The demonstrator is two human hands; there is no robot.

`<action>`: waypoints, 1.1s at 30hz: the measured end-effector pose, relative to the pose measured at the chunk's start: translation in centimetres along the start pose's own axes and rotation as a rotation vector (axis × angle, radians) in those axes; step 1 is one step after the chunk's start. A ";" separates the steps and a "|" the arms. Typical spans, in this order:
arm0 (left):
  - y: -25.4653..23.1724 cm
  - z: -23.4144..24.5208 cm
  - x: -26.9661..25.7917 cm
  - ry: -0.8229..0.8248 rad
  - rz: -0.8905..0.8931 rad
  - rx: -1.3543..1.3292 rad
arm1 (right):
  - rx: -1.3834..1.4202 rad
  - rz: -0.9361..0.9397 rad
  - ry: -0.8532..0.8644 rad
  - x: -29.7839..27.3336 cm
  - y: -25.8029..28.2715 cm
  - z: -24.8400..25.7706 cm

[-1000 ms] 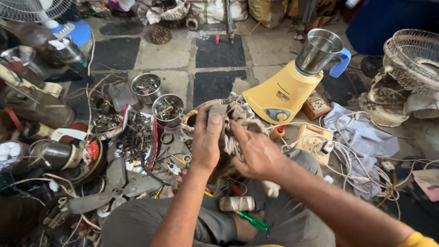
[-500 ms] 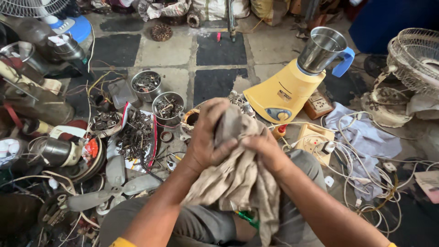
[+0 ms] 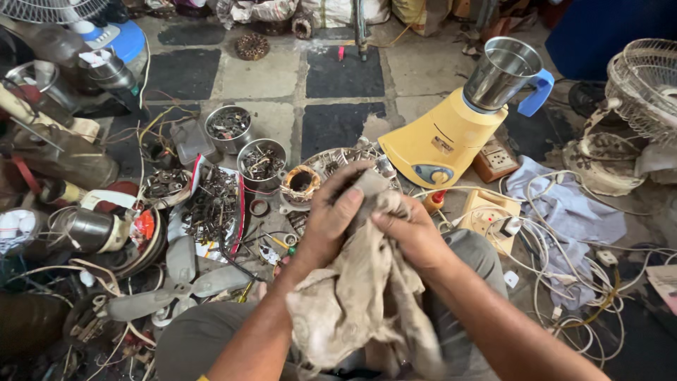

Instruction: The person cleans and disassembles a fan motor and other appliance components by hand and using a cloth while surrounded by various parts.

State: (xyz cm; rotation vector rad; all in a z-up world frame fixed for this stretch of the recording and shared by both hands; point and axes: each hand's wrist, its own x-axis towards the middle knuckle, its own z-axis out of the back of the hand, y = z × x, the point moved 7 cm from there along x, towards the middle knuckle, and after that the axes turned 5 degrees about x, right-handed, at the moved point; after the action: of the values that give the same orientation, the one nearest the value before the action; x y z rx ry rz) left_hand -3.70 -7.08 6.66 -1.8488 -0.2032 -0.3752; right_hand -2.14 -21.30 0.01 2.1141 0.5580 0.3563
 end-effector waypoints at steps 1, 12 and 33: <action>-0.3 0.1 0.1 -0.010 -0.057 0.104 | 0.184 -0.052 -0.105 0.0 -1.0 1.2; -2.9 5.2 1.2 -0.152 0.147 -0.726 | -0.341 0.287 -0.348 0.7 6.7 6.7; 2.5 3.4 -0.8 -0.377 0.540 -0.376 | -2.106 0.479 0.431 0.5 6.3 -11.1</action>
State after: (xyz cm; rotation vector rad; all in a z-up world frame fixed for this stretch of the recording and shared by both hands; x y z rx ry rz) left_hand -3.13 -4.61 3.18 -2.2412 0.1252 0.3358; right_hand -5.07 -16.50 11.46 0.0503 -0.2274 1.0335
